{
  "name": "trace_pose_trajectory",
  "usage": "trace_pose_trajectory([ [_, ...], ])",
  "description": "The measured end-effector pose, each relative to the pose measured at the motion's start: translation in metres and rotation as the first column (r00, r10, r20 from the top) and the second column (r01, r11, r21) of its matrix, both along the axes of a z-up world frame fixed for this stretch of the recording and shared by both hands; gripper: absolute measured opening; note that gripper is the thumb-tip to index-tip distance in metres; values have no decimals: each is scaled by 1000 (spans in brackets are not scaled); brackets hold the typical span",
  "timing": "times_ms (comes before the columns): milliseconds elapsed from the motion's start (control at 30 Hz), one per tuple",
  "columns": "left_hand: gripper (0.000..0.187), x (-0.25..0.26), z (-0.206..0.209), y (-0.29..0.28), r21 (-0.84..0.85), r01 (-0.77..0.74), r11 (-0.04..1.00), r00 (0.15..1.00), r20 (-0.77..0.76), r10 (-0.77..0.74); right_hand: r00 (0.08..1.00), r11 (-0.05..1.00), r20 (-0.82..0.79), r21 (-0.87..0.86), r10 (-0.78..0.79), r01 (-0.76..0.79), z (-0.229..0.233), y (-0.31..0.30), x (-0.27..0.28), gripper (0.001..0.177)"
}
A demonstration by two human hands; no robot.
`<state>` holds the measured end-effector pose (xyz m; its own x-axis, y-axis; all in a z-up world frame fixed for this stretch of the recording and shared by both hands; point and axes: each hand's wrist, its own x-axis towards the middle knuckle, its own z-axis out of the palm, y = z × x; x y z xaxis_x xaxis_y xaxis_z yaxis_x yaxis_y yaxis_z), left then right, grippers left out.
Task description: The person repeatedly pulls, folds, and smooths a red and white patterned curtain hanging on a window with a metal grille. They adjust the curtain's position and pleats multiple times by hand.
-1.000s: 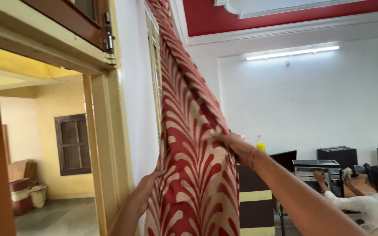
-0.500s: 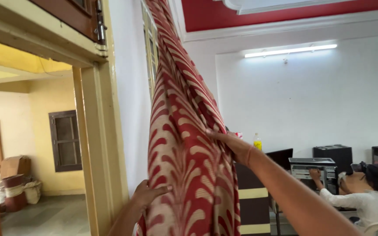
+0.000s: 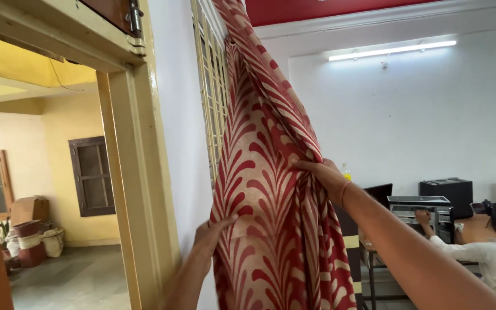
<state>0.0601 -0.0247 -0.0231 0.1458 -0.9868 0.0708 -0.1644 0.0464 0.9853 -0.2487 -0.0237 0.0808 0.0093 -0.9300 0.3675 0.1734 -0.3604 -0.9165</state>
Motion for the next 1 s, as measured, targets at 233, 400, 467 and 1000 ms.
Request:
trace_pose_trajectory([
  [233, 61, -5, 23, -1, -365, -266, 892, 646, 619, 447, 933, 965, -266, -166, -241, 202, -23, -30, -9, 60],
  [400, 74, -2, 28, -43, -408, -29, 913, 807, 530, 262, 774, 861, -391, -330, -499, 388, -48, -51, -11, 56],
  [467, 84, -12, 34, -54, -358, 77, 931, 914, 399, 78, 755, 847, -394, -331, -525, 416, -64, -57, -1, 55],
  [1000, 36, -85, -52, -163, -472, -31, 881, 999, -10, 30, 909, 951, -284, -40, -305, 307, -302, -89, 102, 51],
])
